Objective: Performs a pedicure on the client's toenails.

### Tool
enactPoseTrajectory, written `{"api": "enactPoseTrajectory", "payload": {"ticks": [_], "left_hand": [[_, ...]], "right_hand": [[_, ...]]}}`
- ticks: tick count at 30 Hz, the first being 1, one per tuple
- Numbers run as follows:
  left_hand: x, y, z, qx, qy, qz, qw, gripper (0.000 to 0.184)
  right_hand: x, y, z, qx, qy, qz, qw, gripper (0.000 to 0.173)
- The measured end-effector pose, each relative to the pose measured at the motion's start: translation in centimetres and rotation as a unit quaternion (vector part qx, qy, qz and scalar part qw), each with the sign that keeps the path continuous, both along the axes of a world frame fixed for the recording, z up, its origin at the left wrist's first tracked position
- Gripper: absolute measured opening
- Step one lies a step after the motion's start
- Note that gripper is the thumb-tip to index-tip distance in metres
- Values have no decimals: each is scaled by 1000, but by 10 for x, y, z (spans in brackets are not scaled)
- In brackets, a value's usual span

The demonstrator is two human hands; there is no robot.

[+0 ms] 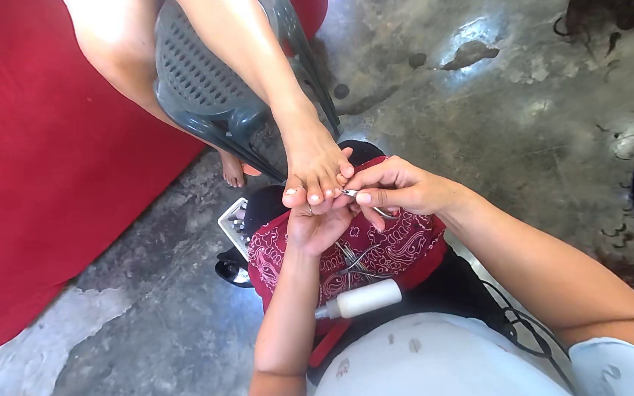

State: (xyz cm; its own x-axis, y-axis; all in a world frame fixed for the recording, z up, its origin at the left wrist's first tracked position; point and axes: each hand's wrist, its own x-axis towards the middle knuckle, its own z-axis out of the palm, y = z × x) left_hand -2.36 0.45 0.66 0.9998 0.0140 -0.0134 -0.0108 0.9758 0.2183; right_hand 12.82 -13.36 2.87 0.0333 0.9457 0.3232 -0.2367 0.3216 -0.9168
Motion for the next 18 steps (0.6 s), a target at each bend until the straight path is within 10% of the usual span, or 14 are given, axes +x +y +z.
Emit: {"api": "enactPoseTrajectory", "payload": {"ticks": [18], "left_hand": [[3, -2, 10, 7, -19, -1, 1000, 27]], "right_hand": [[-1, -1, 4, -8, -16, -8, 1000, 25]]}}
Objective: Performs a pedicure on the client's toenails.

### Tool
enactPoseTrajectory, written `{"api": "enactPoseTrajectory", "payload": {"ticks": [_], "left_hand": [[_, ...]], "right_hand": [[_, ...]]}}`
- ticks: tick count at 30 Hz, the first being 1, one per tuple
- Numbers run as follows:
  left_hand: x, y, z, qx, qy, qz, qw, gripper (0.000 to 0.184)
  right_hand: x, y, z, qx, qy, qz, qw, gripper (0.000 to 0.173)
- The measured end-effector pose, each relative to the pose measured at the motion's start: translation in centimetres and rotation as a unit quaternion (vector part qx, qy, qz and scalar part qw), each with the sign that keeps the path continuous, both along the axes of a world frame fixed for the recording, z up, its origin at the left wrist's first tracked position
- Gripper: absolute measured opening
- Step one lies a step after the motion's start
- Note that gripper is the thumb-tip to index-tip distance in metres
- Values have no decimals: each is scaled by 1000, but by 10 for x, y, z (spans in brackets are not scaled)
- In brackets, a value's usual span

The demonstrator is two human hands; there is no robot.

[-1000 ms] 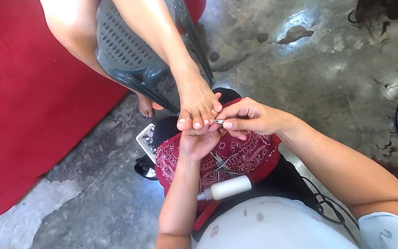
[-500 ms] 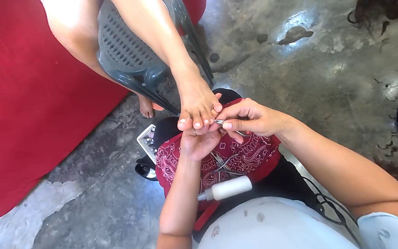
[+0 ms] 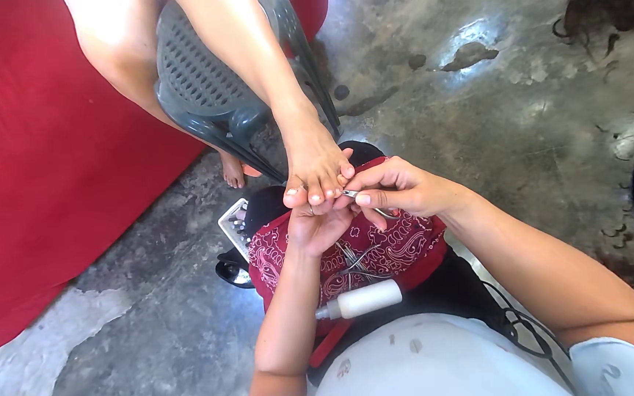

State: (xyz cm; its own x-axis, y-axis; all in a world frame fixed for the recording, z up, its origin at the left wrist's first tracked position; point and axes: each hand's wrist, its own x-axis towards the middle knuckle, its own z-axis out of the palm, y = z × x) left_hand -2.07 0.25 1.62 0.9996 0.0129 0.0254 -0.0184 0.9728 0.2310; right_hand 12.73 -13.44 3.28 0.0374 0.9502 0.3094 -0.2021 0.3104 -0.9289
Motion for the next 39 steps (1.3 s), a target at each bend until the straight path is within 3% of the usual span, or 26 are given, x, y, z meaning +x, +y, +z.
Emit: {"api": "enactPoseTrajectory", "payload": {"ticks": [12, 18, 23, 28, 32, 34, 39], "left_hand": [[-3, 2, -8, -11, 11, -1, 1000, 37], [-2, 2, -9, -10, 6, -1, 1000, 36], [0, 1, -5, -9, 9, 0, 1000, 57], [-2, 2, -10, -12, 3, 0, 1000, 35], [-1, 2, -6, -12, 15, 1, 1000, 47], [-3, 2, -7, -2, 18, 0, 1000, 42], [0, 1, -4, -6, 12, 1, 1000, 53]], "right_hand": [[-2, -2, -2, 4, 17, -3, 1000, 26], [0, -2, 6, -9, -49, -19, 999, 25], [-1, -3, 1, 6, -13, -14, 1000, 27], [-1, -2, 2, 6, -26, -14, 1000, 25], [0, -2, 9, 0, -93, -40, 995, 23], [0, -3, 11, 0, -105, -41, 994, 24], [-1, -4, 3, 7, -35, -25, 999, 26]]}}
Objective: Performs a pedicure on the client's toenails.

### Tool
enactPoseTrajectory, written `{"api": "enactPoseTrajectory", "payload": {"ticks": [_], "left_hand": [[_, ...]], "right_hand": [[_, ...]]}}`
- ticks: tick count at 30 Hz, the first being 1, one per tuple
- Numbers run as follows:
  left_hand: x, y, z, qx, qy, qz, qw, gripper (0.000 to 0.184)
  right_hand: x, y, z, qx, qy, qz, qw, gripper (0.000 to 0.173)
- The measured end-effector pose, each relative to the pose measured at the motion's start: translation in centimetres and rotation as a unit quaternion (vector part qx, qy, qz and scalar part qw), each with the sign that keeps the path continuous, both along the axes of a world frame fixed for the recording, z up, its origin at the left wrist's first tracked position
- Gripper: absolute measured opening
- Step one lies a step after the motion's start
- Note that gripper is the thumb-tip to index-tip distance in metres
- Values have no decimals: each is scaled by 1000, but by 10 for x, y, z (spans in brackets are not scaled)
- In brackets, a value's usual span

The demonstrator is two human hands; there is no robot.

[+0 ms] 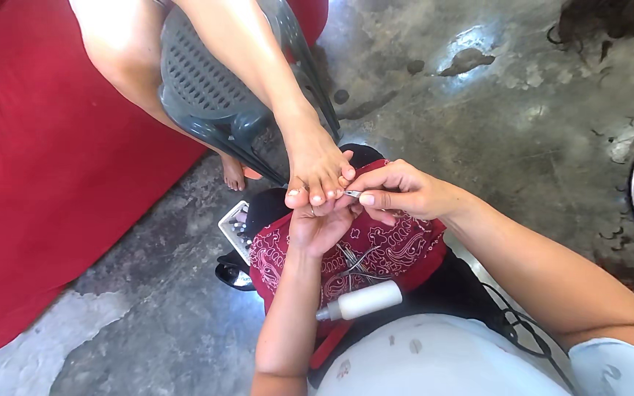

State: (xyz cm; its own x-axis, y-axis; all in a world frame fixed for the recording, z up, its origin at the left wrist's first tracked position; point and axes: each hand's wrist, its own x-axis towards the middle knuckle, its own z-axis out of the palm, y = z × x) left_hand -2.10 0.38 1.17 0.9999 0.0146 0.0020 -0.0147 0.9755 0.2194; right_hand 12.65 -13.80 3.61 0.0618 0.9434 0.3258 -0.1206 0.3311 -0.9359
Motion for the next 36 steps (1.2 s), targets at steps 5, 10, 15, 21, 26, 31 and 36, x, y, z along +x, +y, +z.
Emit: {"api": "enactPoseTrajectory", "payload": {"ticks": [5, 10, 15, 21, 26, 31, 36], "left_hand": [[-1, 1, -3, -6, -5, 2, 1000, 38], [-2, 0, -2, 1, 4, 2, 1000, 43], [-1, 0, -3, 0, 2, 7, 1000, 38], [-1, 0, -1, -18, 5, 4, 1000, 43], [-2, -1, -4, 16, 5, 11, 1000, 38], [-2, -1, -2, -2, 1, 7, 1000, 38], [1, -3, 1, 11, -16, 10, 1000, 44]], "right_hand": [[0, 2, 4, 1, -23, -6, 1000, 24], [1, 0, 7, 2, -73, -20, 997, 23], [0, 1, -1, 14, -15, -7, 1000, 26], [-2, 1, 6, 14, -103, -48, 993, 22], [-2, -1, 3, 15, -85, -49, 995, 24], [-4, 2, -2, 24, -66, -43, 997, 23], [-3, 10, 11, 72, 50, -11, 996, 24]]}}
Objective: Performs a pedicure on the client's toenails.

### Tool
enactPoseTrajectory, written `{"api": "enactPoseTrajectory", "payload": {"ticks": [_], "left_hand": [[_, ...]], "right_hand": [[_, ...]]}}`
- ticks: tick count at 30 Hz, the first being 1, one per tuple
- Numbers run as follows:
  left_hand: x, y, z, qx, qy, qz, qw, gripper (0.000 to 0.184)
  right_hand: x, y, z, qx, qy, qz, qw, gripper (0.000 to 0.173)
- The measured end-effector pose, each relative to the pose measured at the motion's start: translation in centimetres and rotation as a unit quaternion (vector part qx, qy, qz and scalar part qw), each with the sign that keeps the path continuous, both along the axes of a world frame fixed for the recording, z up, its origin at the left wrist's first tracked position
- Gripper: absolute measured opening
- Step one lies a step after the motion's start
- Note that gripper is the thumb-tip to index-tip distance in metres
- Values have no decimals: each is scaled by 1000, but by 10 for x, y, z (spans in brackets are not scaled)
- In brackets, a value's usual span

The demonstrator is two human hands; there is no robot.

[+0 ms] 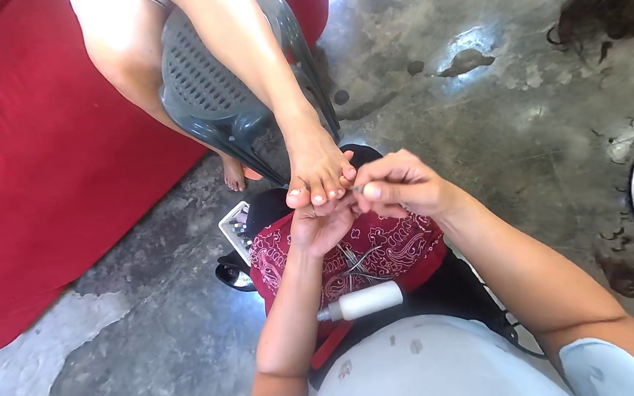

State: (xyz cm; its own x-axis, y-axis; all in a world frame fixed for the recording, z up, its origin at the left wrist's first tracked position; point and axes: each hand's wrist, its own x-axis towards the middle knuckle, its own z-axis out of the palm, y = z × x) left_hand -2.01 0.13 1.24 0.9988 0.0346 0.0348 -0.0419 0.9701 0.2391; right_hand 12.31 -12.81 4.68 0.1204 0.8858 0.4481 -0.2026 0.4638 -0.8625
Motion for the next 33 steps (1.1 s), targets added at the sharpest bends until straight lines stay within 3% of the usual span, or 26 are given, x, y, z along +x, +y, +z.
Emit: {"api": "enactPoseTrajectory", "payload": {"ticks": [3, 4, 6, 9, 12, 15, 17, 19, 21, 23, 26, 30, 33], "left_hand": [[-2, 1, -1, 13, 6, 15, 1000, 19], [-3, 1, -2, 17, 2, 19, 1000, 13], [-2, 1, -3, 33, 9, 27, 999, 7], [-2, 0, -4, 52, 32, 27, 998, 12], [-1, 1, -3, 56, 30, 24, 998, 15], [-3, 1, -1, 47, 11, 28, 998, 8], [-5, 3, 3, 58, -4, 16, 998, 19], [-8, 5, 11, 97, 49, 27, 994, 32], [-15, 9, 17, 162, 103, 39, 981, 19], [-25, 22, 19, 206, 80, 19, 975, 26], [-31, 39, 36, 187, 73, -46, 979, 57], [-16, 35, 75, 155, 242, -67, 955, 93], [-1, 21, 93, 205, 348, -43, 914, 78]], "right_hand": [[-4, 13, 15, 13, 105, 44, 993, 26], [-9, 18, 20, 5, 112, 27, 993, 26], [-16, 28, 31, -4, 127, -99, 987, 27], [-9, 38, 48, 51, 191, -255, 947, 27], [-7, 35, 52, 91, 230, -235, 940, 28], [-26, 18, 37, -1, 125, -138, 983, 25], [-38, 1, 25, -77, 2, 10, 997, 24], [-47, -10, 15, -115, -161, 97, 975, 27], [-62, -20, 9, -139, -323, 92, 932, 27], [-82, -26, 7, -179, -411, 114, 887, 25], [-112, -28, -2, -199, -482, 130, 843, 28], [-130, -25, -16, -180, -519, 109, 828, 44], [-130, -25, -19, -195, -492, 132, 838, 38]]}}
